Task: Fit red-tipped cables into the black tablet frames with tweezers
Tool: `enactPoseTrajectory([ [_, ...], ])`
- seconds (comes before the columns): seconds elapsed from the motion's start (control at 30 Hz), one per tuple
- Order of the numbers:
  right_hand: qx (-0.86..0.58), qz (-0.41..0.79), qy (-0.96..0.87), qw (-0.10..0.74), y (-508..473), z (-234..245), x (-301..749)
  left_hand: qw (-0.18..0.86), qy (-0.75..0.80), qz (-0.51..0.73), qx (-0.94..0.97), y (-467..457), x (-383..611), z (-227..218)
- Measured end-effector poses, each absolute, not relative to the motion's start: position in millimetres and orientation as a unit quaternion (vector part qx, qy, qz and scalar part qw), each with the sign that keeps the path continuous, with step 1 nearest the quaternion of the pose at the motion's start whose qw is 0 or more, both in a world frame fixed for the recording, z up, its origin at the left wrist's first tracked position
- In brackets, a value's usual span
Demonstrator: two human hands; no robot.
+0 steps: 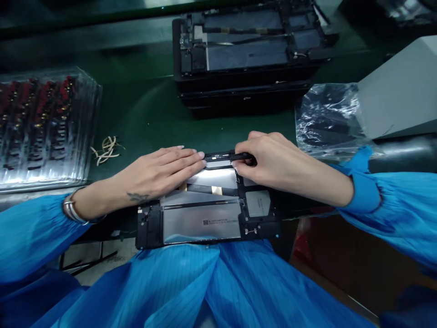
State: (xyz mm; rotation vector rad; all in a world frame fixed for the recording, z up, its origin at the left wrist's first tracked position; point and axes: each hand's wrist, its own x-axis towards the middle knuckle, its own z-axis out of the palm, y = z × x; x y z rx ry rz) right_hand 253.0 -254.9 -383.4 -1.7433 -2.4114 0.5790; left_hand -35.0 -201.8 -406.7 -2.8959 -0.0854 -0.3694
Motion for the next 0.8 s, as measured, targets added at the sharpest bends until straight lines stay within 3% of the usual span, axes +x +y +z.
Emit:
enactPoseTrajectory([
  [0.67, -0.573, 0.158, -0.804, 0.026, -254.2, -390.7, 253.2, 0.214, -0.021, -0.123, -0.969, -208.8, -18.7, -401.6],
  [0.73, -0.549, 0.130, -0.824, 0.055, -256.3, -387.7, 254.9, 0.214, -0.037, -0.109, -0.970, -210.8, -11.2, -400.6],
  [0.8, -0.520, 0.061, -0.839, 0.149, -267.4, -381.0, 254.4, 0.210, -0.058, -0.086, -0.972, -212.6, -3.2, -399.9],
])
